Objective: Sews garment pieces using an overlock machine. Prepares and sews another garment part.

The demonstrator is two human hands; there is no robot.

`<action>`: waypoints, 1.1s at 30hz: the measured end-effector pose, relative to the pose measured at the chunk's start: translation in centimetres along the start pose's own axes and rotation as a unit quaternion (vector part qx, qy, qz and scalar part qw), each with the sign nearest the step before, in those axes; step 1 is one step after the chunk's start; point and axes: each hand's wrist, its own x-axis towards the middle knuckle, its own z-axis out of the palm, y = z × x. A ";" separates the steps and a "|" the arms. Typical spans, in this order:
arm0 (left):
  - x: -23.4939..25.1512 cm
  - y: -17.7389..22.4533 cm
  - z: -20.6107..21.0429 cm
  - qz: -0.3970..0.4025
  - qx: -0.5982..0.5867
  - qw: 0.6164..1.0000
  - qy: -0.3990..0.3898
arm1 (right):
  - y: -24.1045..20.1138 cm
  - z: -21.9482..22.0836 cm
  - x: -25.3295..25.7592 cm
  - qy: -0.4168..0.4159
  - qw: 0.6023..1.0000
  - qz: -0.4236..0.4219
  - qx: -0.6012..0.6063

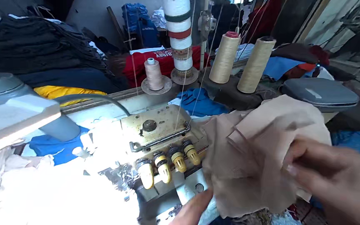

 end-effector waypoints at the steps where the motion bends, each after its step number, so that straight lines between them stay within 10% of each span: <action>1: 0.6 -0.1 0.6 -0.020 -0.059 0.998 0.019 | -0.3 1.7 -0.5 -0.058 0.998 -0.017 0.030; 8: -1.9 0.3 0.3 -0.091 -0.325 0.934 0.119 | -0.6 9.5 -3.9 -0.161 0.953 0.078 0.244; 21: -6.5 -0.3 -1.2 -0.038 -0.008 0.973 0.228 | -1.6 17.4 -6.1 -0.176 0.912 0.133 0.345; 25: -7.7 -0.2 -1.5 -0.017 -0.098 0.975 0.200 | -2.8 18.7 -6.1 -0.168 0.893 0.146 0.391; 33: -11.5 -0.3 -1.3 -0.055 -0.374 0.845 0.378 | -4.2 18.9 -7.1 -0.143 0.870 0.153 0.445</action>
